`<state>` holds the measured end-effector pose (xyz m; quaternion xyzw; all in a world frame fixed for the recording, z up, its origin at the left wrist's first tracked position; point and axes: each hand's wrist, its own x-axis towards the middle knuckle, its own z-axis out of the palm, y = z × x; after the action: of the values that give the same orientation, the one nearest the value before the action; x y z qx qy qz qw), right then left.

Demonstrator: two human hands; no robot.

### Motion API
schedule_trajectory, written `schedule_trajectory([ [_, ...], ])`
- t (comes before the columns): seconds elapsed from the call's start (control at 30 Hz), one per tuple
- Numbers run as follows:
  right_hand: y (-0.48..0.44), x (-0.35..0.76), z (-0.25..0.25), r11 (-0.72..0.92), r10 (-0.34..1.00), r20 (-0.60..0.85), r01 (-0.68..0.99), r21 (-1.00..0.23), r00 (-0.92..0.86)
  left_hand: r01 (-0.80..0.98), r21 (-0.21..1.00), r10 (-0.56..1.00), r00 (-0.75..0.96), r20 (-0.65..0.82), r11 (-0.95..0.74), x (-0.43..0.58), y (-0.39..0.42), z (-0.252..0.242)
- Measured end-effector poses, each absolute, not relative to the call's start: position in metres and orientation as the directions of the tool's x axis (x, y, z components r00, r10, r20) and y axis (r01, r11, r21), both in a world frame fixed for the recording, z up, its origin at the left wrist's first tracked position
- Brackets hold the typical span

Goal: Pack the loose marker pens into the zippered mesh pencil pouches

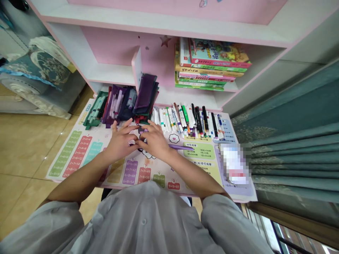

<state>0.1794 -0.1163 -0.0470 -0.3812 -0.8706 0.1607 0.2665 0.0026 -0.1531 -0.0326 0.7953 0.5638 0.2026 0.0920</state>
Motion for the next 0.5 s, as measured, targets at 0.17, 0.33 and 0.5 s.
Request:
schedule_trajectory([
  [0.17, -0.120, 0.181, -0.041, 0.621, 0.776, 0.333, 0.560, -0.548, -0.536, 0.854, 0.379, 0.931, 0.291, 0.220, -0.356, 0.002, -0.153, -0.031],
  [0.33, -0.123, 0.182, -0.035, 0.586, 0.797, 0.289, 0.566, -0.580, -0.530, 0.845, 0.384, 0.924, 0.302, 0.233, -0.373, 0.003, -0.154, -0.028],
  [0.5, -0.127, 0.177, -0.033, 0.551, 0.826, 0.271, 0.605, -0.575, -0.495, 0.835, 0.393, 0.919, 0.313, 0.240, -0.387, 0.006, -0.156, -0.028],
])
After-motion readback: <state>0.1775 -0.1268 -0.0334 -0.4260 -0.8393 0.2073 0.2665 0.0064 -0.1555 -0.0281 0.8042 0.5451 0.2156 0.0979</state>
